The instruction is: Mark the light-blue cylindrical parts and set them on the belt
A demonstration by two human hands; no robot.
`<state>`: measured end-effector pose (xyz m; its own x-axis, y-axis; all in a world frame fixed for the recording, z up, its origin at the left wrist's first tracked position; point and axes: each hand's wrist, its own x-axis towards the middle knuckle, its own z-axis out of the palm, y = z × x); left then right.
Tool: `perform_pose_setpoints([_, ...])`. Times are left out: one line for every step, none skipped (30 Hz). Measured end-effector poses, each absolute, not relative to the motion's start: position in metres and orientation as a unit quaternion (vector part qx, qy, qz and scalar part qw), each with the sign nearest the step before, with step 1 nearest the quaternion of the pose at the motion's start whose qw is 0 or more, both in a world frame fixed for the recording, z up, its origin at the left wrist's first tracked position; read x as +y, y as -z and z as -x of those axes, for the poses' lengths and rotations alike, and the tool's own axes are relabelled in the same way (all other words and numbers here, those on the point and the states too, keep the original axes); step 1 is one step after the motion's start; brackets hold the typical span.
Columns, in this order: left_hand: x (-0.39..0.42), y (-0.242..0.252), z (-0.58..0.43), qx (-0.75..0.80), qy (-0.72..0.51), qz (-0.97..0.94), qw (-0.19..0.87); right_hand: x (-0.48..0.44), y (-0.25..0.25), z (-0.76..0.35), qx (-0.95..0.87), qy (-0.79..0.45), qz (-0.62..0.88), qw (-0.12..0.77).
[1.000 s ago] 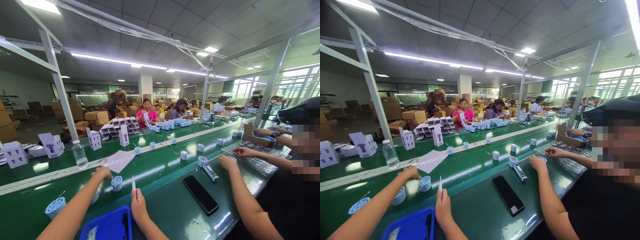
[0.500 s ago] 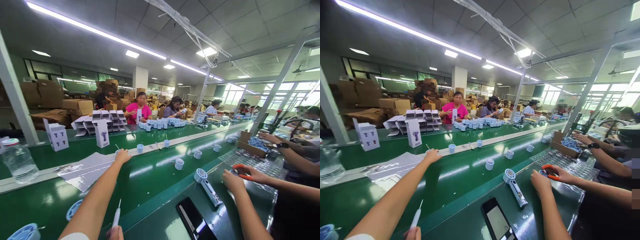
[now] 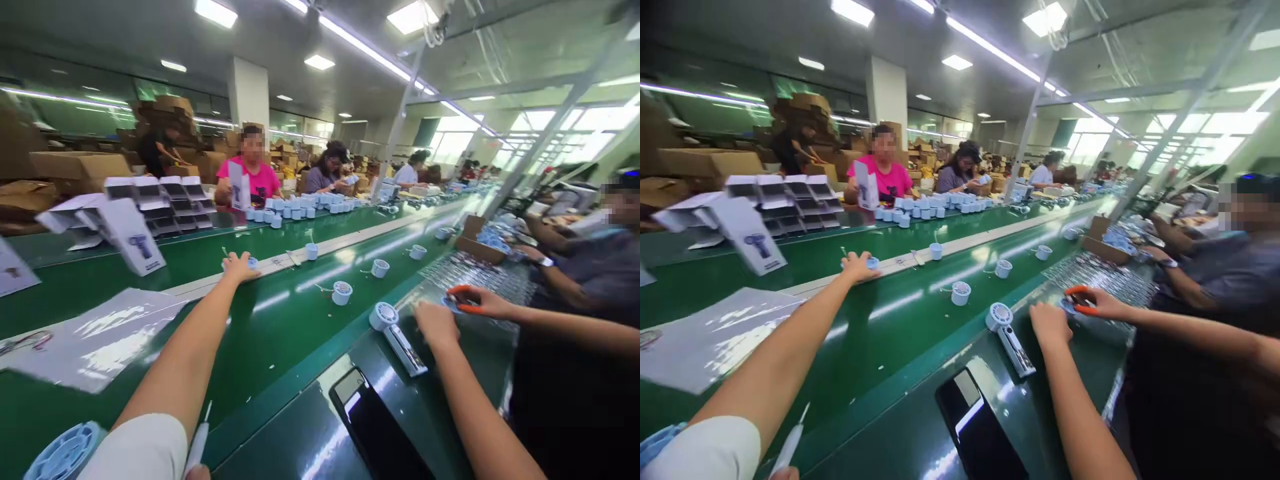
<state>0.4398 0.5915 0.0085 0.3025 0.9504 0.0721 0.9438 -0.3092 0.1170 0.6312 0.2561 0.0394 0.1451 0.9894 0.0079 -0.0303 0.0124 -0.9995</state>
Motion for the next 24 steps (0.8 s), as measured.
perform_pose_setpoints([0.593, -0.006, -0.444, 0.596, -0.074, -0.800, 0.016, 0.249, -0.043, -0.667, -0.430, -0.446, 0.533, 0.576])
perform_pose_setpoints([0.596, -0.004, -0.448, 0.604, -0.081, -0.793, 0.005, 0.241, -0.046, -0.699, -0.404, -0.423, 0.541, 0.605])
perform_pose_setpoints([0.598, -0.002, -0.452, 0.608, -0.085, -0.789, -0.006, 0.232, -0.046, -0.726, -0.378, -0.398, 0.549, 0.631])
perform_pose_setpoints([0.600, 0.000, -0.454, 0.610, -0.088, -0.787, -0.016, 0.224, -0.045, -0.748, -0.354, -0.373, 0.555, 0.654])
perform_pose_setpoints([0.601, 0.001, -0.455, 0.606, -0.091, -0.790, -0.020, 0.218, -0.043, -0.764, -0.332, -0.352, 0.559, 0.674])
perform_pose_setpoints([0.601, 0.001, -0.455, 0.600, -0.096, -0.794, -0.022, 0.213, -0.039, -0.773, -0.314, -0.336, 0.560, 0.689])
perform_pose_setpoints([0.599, 0.000, -0.454, 0.587, -0.099, -0.803, -0.025, 0.212, -0.035, -0.777, -0.299, -0.326, 0.559, 0.702])
perform_pose_setpoints([0.597, -0.001, -0.451, 0.569, -0.100, -0.816, -0.027, 0.212, -0.028, -0.774, -0.287, -0.320, 0.555, 0.712])
perform_pose_setpoints([0.593, -0.003, -0.448, 0.546, -0.097, -0.832, -0.030, 0.215, -0.021, -0.766, -0.278, -0.319, 0.549, 0.721])
perform_pose_setpoints([0.589, -0.005, -0.445, 0.521, -0.089, -0.848, -0.034, 0.220, -0.013, -0.752, -0.273, -0.324, 0.542, 0.727])
perform_pose_setpoints([0.584, -0.007, -0.441, 0.501, -0.079, -0.861, -0.039, 0.226, -0.005, -0.733, -0.267, -0.326, 0.534, 0.733])
perform_pose_setpoints([0.580, -0.009, -0.437, 0.489, -0.069, -0.868, -0.043, 0.233, 0.004, -0.711, -0.267, -0.334, 0.526, 0.735])
perform_pose_setpoints([0.577, -0.011, -0.434, 0.487, -0.058, -0.870, -0.045, 0.241, 0.013, -0.685, -0.268, -0.340, 0.519, 0.737])
perform_pose_setpoints([0.575, -0.013, -0.430, 0.492, -0.050, -0.868, -0.046, 0.249, 0.021, -0.659, -0.256, -0.323, 0.519, 0.749])
perform_pose_setpoints([0.574, -0.015, -0.427, 0.500, -0.045, -0.864, -0.047, 0.257, 0.028, -0.632, -0.259, -0.328, 0.515, 0.749])
perform_pose_setpoints([0.573, -0.017, -0.425, 0.512, -0.042, -0.857, -0.047, 0.264, 0.033, -0.608, -0.264, -0.333, 0.510, 0.748])
perform_pose_setpoints([0.573, -0.019, -0.422, 0.520, -0.041, -0.852, -0.048, 0.271, 0.037, -0.588, -0.269, -0.334, 0.506, 0.749])
perform_pose_setpoints([0.572, -0.020, -0.421, 0.528, -0.039, -0.847, -0.048, 0.276, 0.039, -0.571, -0.274, -0.332, 0.503, 0.749])
perform_pose_setpoints([0.572, -0.021, -0.419, 0.535, -0.039, -0.843, -0.049, 0.281, 0.041, -0.558, -0.277, -0.329, 0.503, 0.750])
perform_pose_setpoints([0.572, -0.022, -0.419, 0.539, -0.039, -0.840, -0.048, 0.284, 0.041, -0.549, -0.280, -0.324, 0.504, 0.750])
perform_pose_setpoints([0.572, -0.023, -0.418, 0.539, -0.036, -0.840, -0.047, 0.286, 0.042, -0.544, -0.279, -0.319, 0.505, 0.752])
perform_pose_setpoints([0.571, -0.023, -0.418, 0.534, -0.033, -0.844, -0.047, 0.287, 0.042, -0.540, -0.278, -0.313, 0.507, 0.753])
perform_pose_setpoints([0.570, -0.024, -0.419, 0.527, -0.028, -0.848, -0.050, 0.287, 0.042, -0.537, -0.275, -0.308, 0.509, 0.755])
perform_pose_setpoints([0.569, -0.024, -0.419, 0.520, -0.025, -0.852, -0.054, 0.287, 0.042, -0.534, -0.272, -0.303, 0.511, 0.757])
